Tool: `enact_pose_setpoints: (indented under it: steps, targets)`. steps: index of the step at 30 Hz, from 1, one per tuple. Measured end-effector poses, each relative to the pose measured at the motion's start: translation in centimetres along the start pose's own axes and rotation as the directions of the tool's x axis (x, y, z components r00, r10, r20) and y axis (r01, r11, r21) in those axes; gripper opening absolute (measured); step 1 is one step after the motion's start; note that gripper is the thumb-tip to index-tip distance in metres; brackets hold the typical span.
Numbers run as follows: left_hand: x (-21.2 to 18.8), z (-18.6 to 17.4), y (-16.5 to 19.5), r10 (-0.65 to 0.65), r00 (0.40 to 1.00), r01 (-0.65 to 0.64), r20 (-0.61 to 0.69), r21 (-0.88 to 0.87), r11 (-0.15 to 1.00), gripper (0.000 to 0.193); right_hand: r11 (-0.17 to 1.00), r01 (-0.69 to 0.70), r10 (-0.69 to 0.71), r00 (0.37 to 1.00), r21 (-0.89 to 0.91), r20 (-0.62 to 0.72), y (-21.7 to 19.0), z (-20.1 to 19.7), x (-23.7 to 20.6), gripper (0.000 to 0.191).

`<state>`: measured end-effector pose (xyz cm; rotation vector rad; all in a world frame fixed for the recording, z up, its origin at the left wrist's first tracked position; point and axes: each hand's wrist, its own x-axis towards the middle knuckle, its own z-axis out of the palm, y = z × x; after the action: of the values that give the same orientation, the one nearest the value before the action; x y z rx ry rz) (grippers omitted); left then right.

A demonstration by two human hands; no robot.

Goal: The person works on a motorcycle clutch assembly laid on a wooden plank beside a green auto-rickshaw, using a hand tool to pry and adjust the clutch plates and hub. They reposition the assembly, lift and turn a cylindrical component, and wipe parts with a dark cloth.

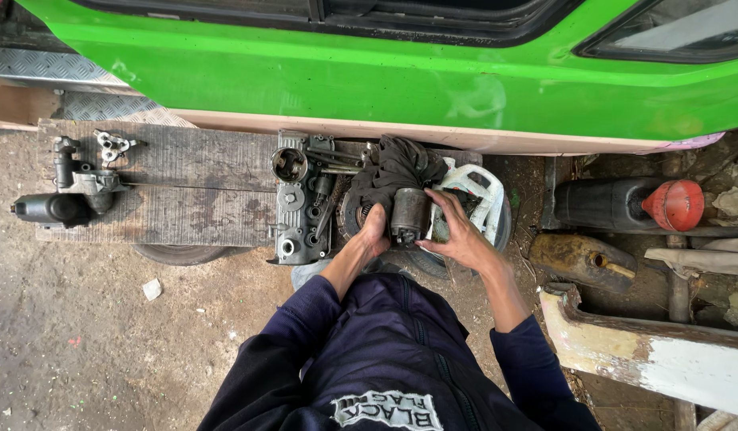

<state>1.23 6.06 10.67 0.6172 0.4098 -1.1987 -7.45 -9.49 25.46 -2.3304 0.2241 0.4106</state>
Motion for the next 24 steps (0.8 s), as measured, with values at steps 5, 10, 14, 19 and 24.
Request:
enact_pose_setpoints:
  steps: [5, 10, 14, 19, 24]
  targets:
    - [2.0, -1.1, -0.9, 0.068, 0.995, -0.065, -0.077, 0.042, 0.997, 0.055, 0.998, -0.053, 0.054, 0.998, -0.030, 0.036, 0.4, 0.7, 0.2, 0.127]
    - [2.7, -2.2, -0.8, 0.026, 0.987, -0.017, -0.161, 0.059, 0.998, 0.054, 1.000, -0.021, 0.021, 1.000, -0.021, 0.020, 0.6, 1.7, 0.0, 0.121]
    - [2.5, -2.1, -1.1, 0.002, 0.982, 0.013, -0.189, 0.078, 0.997, 0.053, 0.993, -0.107, 0.109, 0.992, -0.041, 0.059, 0.7, 1.9, 0.0, 0.119]
    - [1.6, -2.3, -0.7, -0.015, 0.999, 0.023, -0.051, 0.149, 0.989, 0.046, 0.986, -0.151, 0.156, 0.985, -0.070, 0.070, 0.9, 1.6, 0.1, 0.114]
    - [0.7, -2.4, -0.6, -0.106, 0.988, 0.082, 0.112, 0.202, 0.976, 0.046, 0.994, -0.092, 0.091, 0.996, 0.056, 0.016, 2.0, 1.0, -0.9, 0.112]
